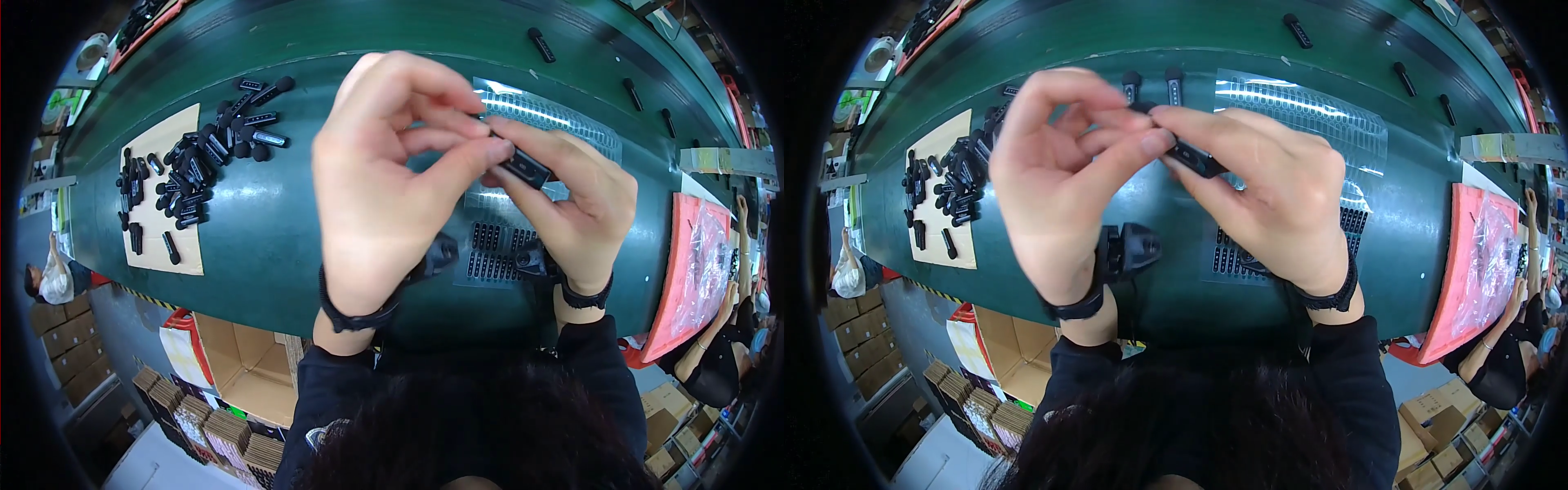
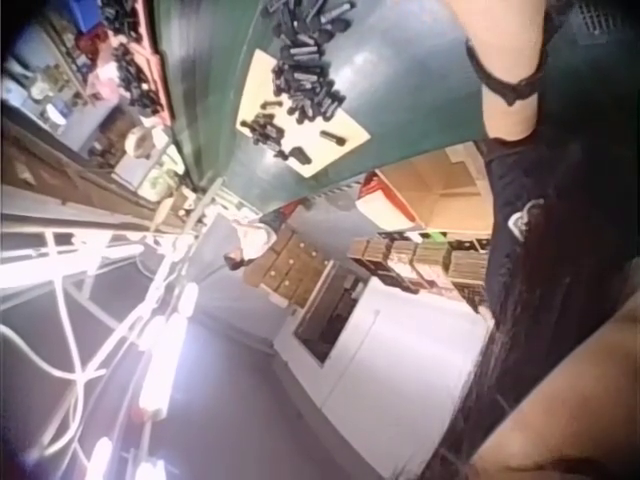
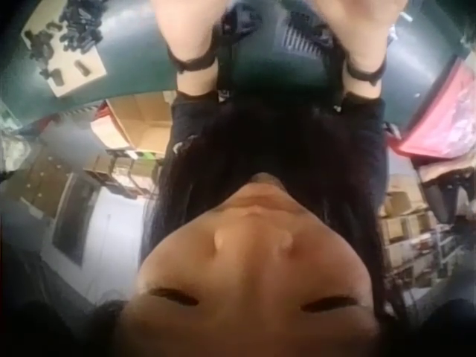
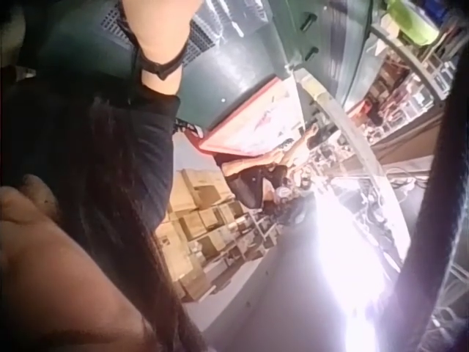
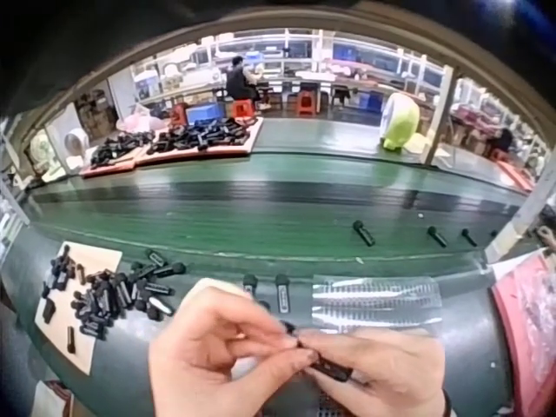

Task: The person peels a sticker from a sheet, presses it onto the side of a microphone, and places the microphone onto the conveyor belt. This process is repeated for several microphones.

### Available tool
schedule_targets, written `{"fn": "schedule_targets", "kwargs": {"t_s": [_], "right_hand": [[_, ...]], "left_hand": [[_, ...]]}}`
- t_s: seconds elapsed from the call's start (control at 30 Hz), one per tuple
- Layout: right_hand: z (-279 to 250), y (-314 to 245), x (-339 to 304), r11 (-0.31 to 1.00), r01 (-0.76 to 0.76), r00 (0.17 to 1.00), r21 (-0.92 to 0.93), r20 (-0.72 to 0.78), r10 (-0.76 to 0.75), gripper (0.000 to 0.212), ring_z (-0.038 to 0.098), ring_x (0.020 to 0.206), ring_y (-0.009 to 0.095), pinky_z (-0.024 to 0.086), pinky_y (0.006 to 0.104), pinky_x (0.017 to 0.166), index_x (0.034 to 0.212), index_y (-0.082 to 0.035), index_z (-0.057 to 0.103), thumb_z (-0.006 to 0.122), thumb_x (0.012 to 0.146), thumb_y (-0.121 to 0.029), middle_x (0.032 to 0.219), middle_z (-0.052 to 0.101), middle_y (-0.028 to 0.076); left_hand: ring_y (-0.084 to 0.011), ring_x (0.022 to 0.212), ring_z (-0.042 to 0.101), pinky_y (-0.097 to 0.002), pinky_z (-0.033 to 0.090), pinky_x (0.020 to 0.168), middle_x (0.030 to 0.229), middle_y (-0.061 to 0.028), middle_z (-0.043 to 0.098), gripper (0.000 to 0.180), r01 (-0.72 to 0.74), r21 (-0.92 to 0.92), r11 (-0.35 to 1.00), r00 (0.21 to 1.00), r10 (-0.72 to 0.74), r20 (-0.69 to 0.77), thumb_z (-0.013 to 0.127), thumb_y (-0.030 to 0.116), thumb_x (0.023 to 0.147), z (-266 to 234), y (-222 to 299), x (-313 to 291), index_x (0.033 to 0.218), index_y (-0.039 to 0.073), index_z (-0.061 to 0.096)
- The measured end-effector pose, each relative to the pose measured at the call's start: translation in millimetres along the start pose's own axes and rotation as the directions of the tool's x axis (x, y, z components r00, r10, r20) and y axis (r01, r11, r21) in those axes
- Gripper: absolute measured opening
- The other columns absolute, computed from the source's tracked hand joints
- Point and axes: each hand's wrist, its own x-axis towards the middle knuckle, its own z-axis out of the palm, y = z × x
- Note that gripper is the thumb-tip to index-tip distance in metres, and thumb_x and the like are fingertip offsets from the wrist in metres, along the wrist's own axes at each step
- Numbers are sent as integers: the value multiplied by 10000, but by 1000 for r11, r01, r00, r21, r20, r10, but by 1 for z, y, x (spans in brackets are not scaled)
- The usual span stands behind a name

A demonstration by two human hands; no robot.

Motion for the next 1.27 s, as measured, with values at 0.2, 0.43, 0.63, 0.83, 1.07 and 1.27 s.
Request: {"fn": "schedule_targets", "kwargs": {"t_s": [0.2, 0.43, 0.63, 0.83, 1.07, 1.27], "right_hand": [[-4, 0, -1, 979, -185, 981, 89, 70, 179, 294, 600, 640, 156, 476, 224, 544, 930, -5, 608, 645, 642, 37, 802, 620, 104], [-13, 0, -3, 901, -325, 945, 287, 128, 300, 246, 599, 730, 172, 493, 238, 648, 966, 65, 574, 573, 720, 80, 893, 594, 146], [1, -1, -2, 940, -242, 970, 240, 52, 236, 297, 612, 729, 161, 482, 230, 592, 1022, -12, 565, 561, 730, 44, 840, 612, 118], [9, 10, 7, 987, -128, 987, 97, 104, 118, 291, 606, 716, 173, 477, 241, 637, 1080, -15, 530, 480, 798, 37, 850, 594, 121], [26, 151, 64, 895, -332, 769, -297, 464, 439, 553, 531, 935, 217, 433, 327, 775, 1205, -42, 402, 542, 800, -391, 983, 558, 121], [43, 244, 76, 484, -498, 506, -719, 212, 836, 719, 458, 1091, 307, 390, 360, 888, 1228, -82, 371, 564, 712, -545, 1212, 446, 164]], "left_hand": [[-69, 723, 491, -168, 405, 590, 823, -7, 545, 169, -347, 639, 687, 938, 273, 216, 619, 4, 733, -15, -22, 12, 888, 12, 551], [-47, 671, 488, -165, 384, 574, 748, -1, 564, 135, 228, 3, 974, 934, -220, 281, 599, 62, 758, -10, -13, 7, 881, 20, 563], [-42, 607, 488, -168, 387, 555, 697, 0, 564, 105, -72, 373, 925, 996, 50, 70, 581, 47, 763, 3, -23, 5, 860, 9, 562], [-164, 488, 506, -258, 407, 476, 611, -76, 554, 83, -108, 440, 891, 984, 159, -81, 601, 30, 699, -3, -29, 10, 759, 11, 548], [-84, 568, 500, -212, 413, 547, 671, -45, 577, 163, 201, 617, 761, 972, -75, -225, 633, 130, 729, -75, -90, 42, 858, 33, 609], [-217, 728, 601, -293, 462, 715, 752, -105, 625, 296, 378, 875, 303, 917, 5, -398, 691, 266, 655, -166, -139, 39, 866, 65, 639]]}}
